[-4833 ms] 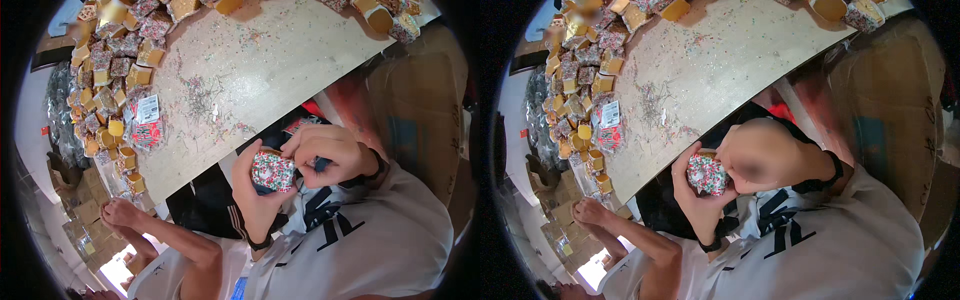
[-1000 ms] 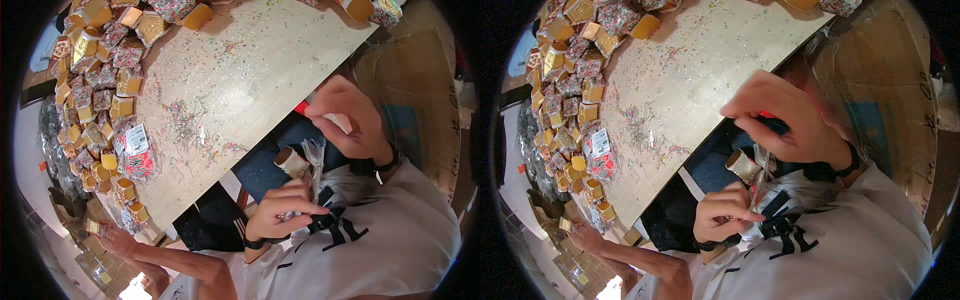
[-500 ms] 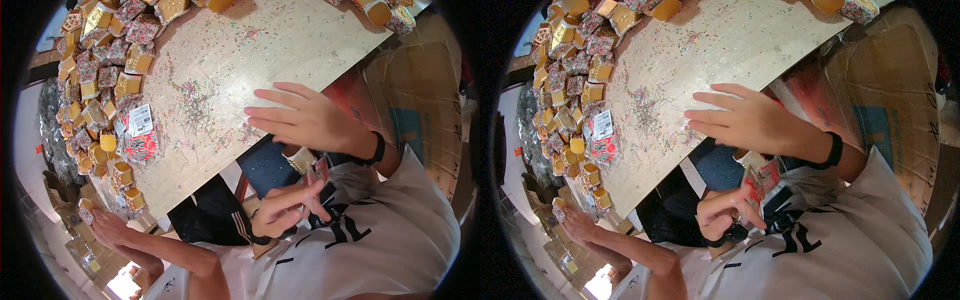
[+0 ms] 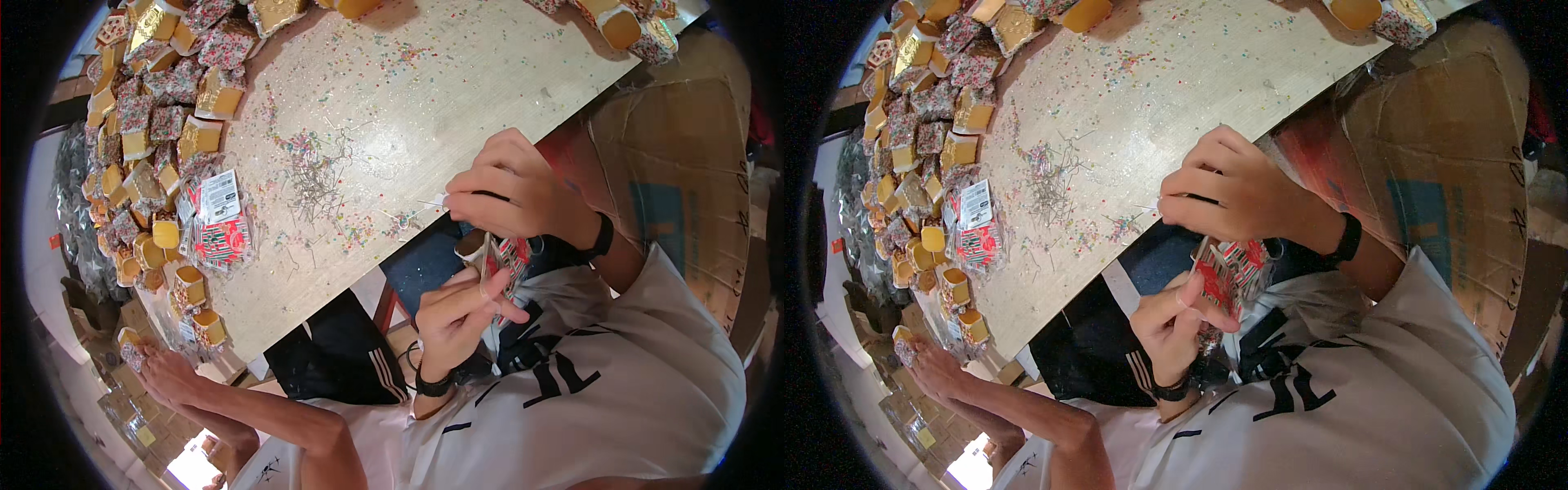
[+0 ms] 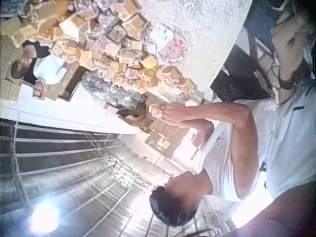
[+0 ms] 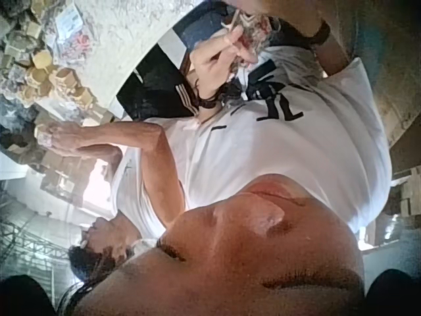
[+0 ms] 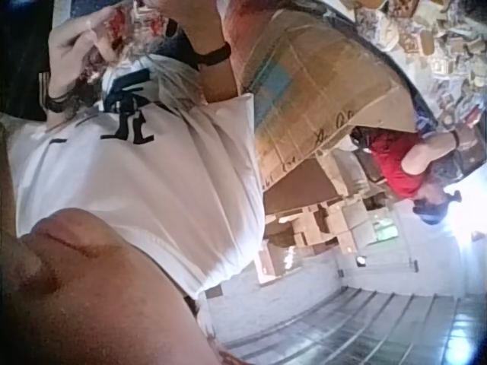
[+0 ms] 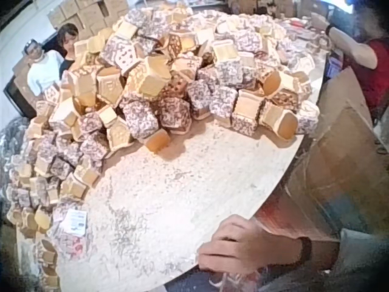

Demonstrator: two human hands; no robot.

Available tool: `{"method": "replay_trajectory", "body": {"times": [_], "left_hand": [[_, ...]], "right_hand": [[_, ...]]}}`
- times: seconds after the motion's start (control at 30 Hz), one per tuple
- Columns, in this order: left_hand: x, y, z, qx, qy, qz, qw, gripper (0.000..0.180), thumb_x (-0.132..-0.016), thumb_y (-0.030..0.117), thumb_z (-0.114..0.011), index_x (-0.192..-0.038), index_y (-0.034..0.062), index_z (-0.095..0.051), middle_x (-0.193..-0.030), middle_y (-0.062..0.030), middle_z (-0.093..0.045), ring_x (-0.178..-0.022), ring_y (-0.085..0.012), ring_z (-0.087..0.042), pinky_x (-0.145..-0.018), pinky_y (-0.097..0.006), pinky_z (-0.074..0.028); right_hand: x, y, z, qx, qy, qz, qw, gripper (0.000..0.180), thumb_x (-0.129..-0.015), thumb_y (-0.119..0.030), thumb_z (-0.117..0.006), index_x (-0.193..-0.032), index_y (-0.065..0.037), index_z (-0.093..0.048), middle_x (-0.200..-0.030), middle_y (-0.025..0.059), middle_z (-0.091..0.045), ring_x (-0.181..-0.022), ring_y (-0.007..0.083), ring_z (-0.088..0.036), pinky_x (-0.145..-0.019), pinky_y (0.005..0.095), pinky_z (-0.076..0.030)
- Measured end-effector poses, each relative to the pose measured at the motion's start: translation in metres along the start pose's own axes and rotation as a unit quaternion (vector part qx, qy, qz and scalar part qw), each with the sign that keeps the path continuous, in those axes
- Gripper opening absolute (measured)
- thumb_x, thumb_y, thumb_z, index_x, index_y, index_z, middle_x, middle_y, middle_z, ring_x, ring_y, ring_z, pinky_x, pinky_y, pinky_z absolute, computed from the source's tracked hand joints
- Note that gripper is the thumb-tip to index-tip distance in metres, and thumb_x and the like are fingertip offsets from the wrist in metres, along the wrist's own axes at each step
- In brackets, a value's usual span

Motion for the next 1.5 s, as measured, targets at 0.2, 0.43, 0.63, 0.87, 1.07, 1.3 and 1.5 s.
{"method": "replay_trajectory", "body": {"times": [0.2,0.43,0.63,0.87,1.07,1.3,1.5], "left_hand": [[0.011,-0.004,0.008,-0.029,0.058,0.006,0.998,0.033,-0.098,0.007,-0.049,-0.129,0.0041,-0.059,-0.062,-0.0125,-0.066,-0.05,-0.0116,-0.058,-0.058,-0.023,-0.048],[0.017,-0.002,0.017,-0.086,0.104,-0.021,0.991,0.029,-0.096,0.008,-0.055,-0.122,-0.0028,-0.062,-0.072,-0.0149,-0.067,-0.054,-0.0146,-0.061,-0.062,-0.025,-0.05],[0.024,0.001,0.015,-0.185,0.192,0.047,0.963,0.031,-0.093,0.004,-0.061,-0.123,-0.0024,-0.062,-0.079,-0.0144,-0.068,-0.066,-0.018,-0.067,-0.062,-0.026,-0.05],[0.019,-0.003,0.006,-0.192,0.182,0.107,0.958,0.033,-0.086,-0.004,-0.064,-0.119,-0.0046,-0.064,-0.08,-0.0125,-0.066,-0.067,-0.017,-0.067,-0.059,-0.023,-0.048],[0.021,0.006,0.004,-0.324,0.198,0.047,0.924,0.042,-0.072,-0.005,-0.078,-0.113,0.0008,-0.07,-0.068,-0.007,-0.059,-0.057,-0.0136,-0.056,-0.051,-0.024,-0.043],[0.014,0.018,-0.011,-0.469,0.148,0.005,0.871,0.043,-0.066,0.0,-0.081,-0.108,0.0054,-0.072,-0.06,-0.0039,-0.057,-0.052,-0.0186,-0.048,-0.05,-0.029,-0.039],[0.01,0.024,-0.013,-0.511,0.148,-0.016,0.846,0.018,-0.077,-0.003,-0.074,-0.093,0.0028,-0.068,-0.07,-0.0086,-0.061,-0.061,-0.0199,-0.057,-0.057,-0.029,-0.046]], "right_hand": [[0.006,0.0,-0.002,0.008,0.023,0.043,0.999,0.025,-0.065,-0.015,-0.073,-0.09,-0.014,-0.07,-0.094,-0.003,-0.059,-0.084,0.0179,-0.055,-0.077,0.0367,-0.046],[0.005,0.013,0.02,-0.204,0.066,-0.11,0.97,0.024,-0.068,-0.005,-0.081,-0.09,-0.007,-0.072,-0.08,0.0015,-0.059,-0.072,0.0179,-0.054,-0.066,0.033,-0.045],[0.029,-0.003,0.019,-0.492,-0.036,-0.374,0.786,0.006,-0.085,-0.007,-0.071,-0.09,-0.003,-0.07,-0.074,0.0029,-0.057,-0.071,0.0107,-0.053,-0.06,0.0243,-0.04],[0.067,-0.015,-0.009,-0.65,0.004,-0.566,0.507,0.01,-0.091,-0.009,-0.064,-0.096,-0.001,-0.068,-0.077,0.0036,-0.061,-0.063,0.0072,-0.054,-0.056,0.0226,-0.042],[0.077,-0.037,-0.029,-0.719,0.063,-0.611,0.325,0.011,-0.093,-0.012,-0.062,-0.095,-0.001,-0.065,-0.076,0.0022,-0.058,-0.065,0.0082,-0.053,-0.058,0.0244,-0.043],[0.09,-0.043,-0.036,-0.664,0.065,-0.685,0.293,0.012,-0.094,-0.013,-0.06,-0.095,-0.002,-0.064,-0.076,0.0006,-0.054,-0.065,0.008,-0.049,-0.059,0.0245,-0.042],[0.091,-0.049,-0.035,-0.706,0.031,-0.657,0.263,0.013,-0.093,-0.012,-0.061,-0.094,0.0,-0.065,-0.075,0.0009,-0.055,-0.065,0.0075,-0.049,-0.059,0.0233,-0.041]]}}
Point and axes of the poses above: each hand's wrist, its own x-axis away from the middle knuckle, its own z-axis out of the back of the hand, y = z × x, the point moved 7 cm from there along -x, towards the middle knuckle
